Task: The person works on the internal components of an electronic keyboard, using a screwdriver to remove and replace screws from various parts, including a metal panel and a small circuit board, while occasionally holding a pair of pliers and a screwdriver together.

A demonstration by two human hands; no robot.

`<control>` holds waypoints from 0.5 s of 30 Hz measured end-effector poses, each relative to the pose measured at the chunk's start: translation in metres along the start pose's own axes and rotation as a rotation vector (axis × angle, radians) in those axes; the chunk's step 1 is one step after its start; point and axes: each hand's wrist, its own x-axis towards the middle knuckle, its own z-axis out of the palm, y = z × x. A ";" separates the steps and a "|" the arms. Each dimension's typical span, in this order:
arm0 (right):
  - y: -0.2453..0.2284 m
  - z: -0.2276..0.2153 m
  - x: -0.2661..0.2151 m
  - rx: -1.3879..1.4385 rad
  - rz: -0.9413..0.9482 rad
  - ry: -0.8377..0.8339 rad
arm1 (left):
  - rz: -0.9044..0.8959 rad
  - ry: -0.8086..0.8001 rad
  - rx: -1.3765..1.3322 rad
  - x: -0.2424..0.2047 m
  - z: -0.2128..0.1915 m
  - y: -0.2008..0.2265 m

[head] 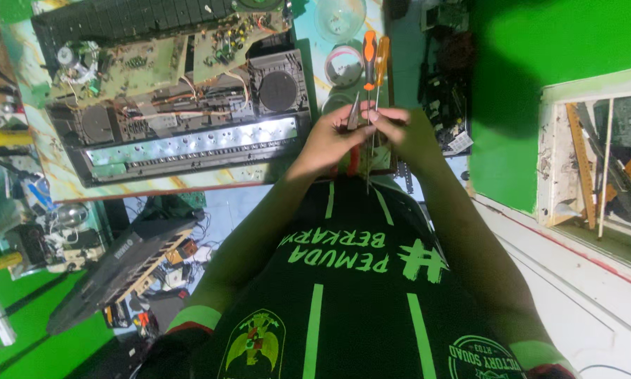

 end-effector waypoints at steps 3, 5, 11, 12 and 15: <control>0.009 -0.002 0.010 0.076 -0.079 -0.037 | 0.002 0.040 -0.021 0.004 -0.004 -0.016; 0.022 -0.006 0.018 -0.048 -0.071 -0.001 | 0.031 0.061 -0.036 0.006 -0.004 -0.023; 0.095 -0.011 0.058 -0.344 -0.302 0.138 | -0.076 0.146 0.037 0.001 -0.006 -0.033; 0.107 -0.011 0.064 -0.436 -0.372 0.184 | -0.065 0.138 0.035 0.001 -0.006 -0.031; 0.134 -0.001 0.078 -0.464 -0.245 0.158 | -0.141 0.151 0.037 -0.005 -0.005 -0.024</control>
